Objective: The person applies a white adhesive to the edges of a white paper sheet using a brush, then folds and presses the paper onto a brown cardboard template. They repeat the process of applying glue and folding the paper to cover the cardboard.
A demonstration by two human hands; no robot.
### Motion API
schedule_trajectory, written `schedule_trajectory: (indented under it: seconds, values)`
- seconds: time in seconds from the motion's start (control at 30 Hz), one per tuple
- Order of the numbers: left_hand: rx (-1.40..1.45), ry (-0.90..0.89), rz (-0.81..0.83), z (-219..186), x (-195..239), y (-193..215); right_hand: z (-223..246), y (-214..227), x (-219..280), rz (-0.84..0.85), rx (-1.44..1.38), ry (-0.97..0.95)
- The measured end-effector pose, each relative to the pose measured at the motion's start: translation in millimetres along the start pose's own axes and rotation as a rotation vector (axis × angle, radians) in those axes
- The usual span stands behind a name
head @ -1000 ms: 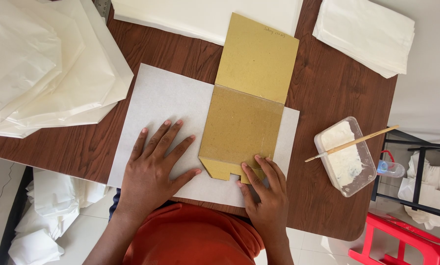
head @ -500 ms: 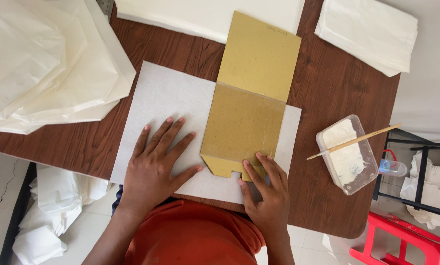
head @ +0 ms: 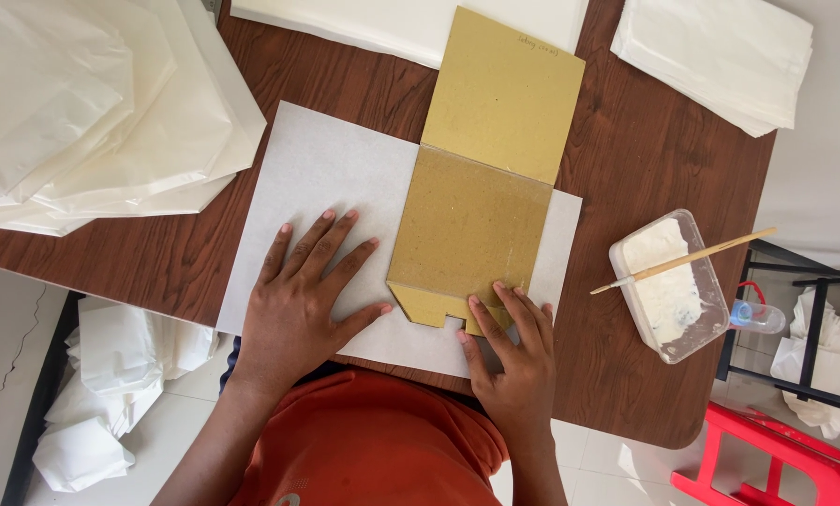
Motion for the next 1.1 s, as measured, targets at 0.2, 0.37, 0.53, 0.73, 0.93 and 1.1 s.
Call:
schedule_trajectory:
  seconds: [0.2,0.37,0.53,0.73,0.93,1.1]
  values:
    - [0.019,0.009,0.005,0.0,-0.9,0.1,1.1,0.5,-1.5,-0.008,0.002,0.007]
    - [0.018,0.014,0.010,0.8,-1.0,-0.2,1.2,0.2,-1.9,-0.016,0.002,0.019]
    - [0.010,0.004,0.008,0.6,-1.2,-1.2,2.5,1.1,-2.8,-0.011,-0.007,0.009]
    - [0.002,-0.006,0.000,1.0,-1.2,-2.5,1.2,1.3,-2.8,-0.018,-0.012,0.021]
    - [0.011,0.000,0.003,1.1,-1.7,-2.0,-1.1,0.6,-1.5,-0.017,-0.034,0.016]
    - [0.004,-0.001,0.005,0.3,-1.1,-1.5,-0.9,1.1,-1.7,-0.020,-0.038,0.017]
Point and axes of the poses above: each hand's wrist, its own x-axis away from the middle knuckle, its own y-axis out of the back of the hand, z = x × y, the point moved 6 cm from there along -x, towards the middle knuckle, and after that the axes turned 15 degrees about -z, right-handed, at the moved point
